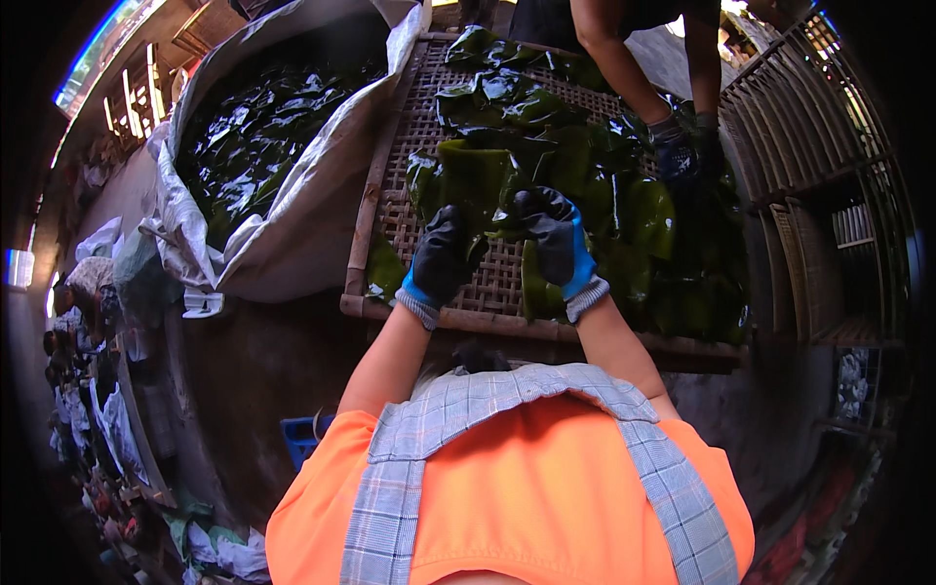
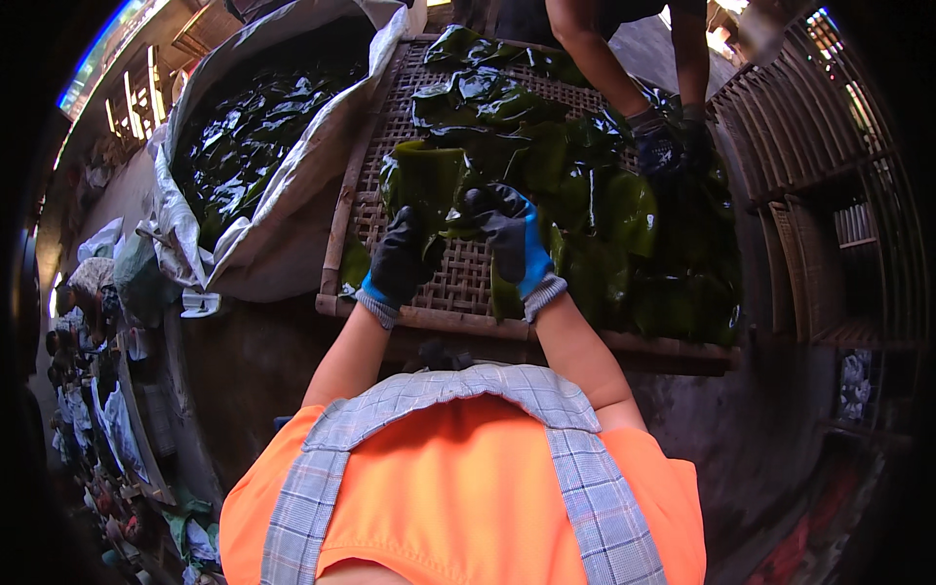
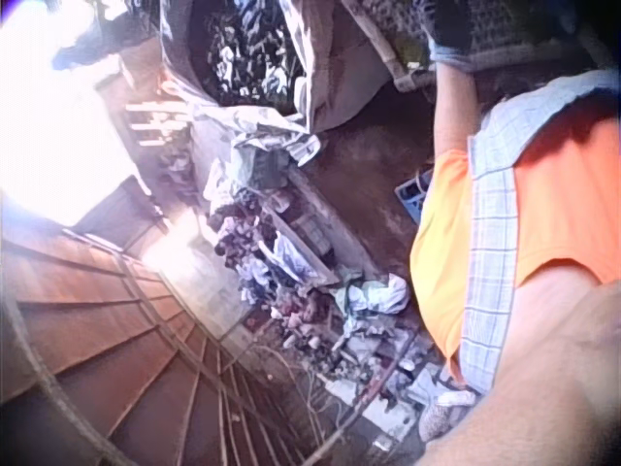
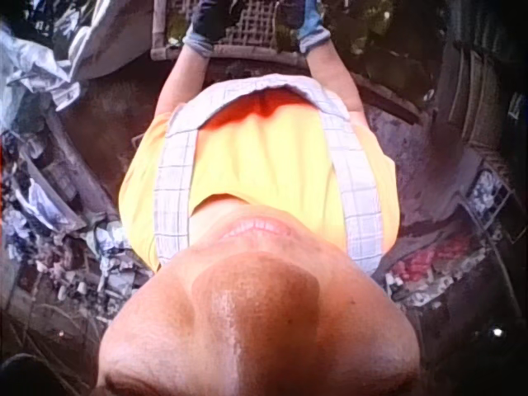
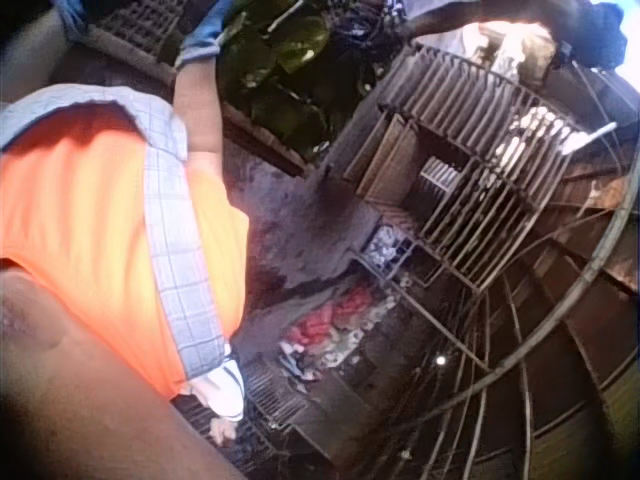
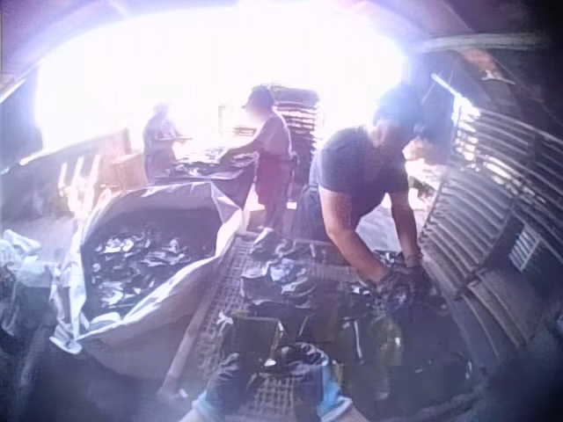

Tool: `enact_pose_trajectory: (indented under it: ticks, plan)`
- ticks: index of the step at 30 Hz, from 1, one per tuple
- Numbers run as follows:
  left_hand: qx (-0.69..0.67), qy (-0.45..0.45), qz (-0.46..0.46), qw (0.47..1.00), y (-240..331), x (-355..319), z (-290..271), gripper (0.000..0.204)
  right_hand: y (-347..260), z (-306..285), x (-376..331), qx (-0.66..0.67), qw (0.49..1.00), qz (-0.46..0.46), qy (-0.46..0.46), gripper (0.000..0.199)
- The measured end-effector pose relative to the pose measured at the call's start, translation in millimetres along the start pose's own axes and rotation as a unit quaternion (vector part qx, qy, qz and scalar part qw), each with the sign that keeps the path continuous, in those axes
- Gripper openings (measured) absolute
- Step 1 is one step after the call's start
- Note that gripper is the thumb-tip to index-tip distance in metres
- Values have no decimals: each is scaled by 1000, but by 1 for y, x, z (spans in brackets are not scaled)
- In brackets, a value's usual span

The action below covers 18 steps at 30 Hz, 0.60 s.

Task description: The person takes large sheets of kelp from a water-filled container and spreads them out onto a rectangular mesh rack before placing the rack onto a storage shelf.

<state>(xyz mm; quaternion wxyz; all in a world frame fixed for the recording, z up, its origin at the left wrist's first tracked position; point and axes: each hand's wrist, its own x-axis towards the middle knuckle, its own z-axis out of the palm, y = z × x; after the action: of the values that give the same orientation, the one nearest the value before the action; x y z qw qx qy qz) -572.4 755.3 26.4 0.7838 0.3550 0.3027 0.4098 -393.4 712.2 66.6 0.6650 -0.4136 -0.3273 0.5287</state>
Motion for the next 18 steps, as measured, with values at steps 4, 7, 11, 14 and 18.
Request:
enact_pose_trajectory:
  ticks: [4,7,11,14,18]
  plan:
    - [23,38,32,999,-10,-7,23,34,-17,-16,-14,25,997,59,37,16]
    - [1,3,17,1000,-7,-7,26,39,-15,-30,-18,-66,983,64,157,20]
    - [22,-74,-24,997,-1,-6,13,46,-20,-63,-16,-16,999,-29,24,25]
    - [-195,-128,-130,964,15,-12,32,53,-33,-53,-18,-25,999,-35,34,25]
    - [23,-146,88,985,-1,-2,8,53,-34,-61,-21,-19,999,29,29,21]
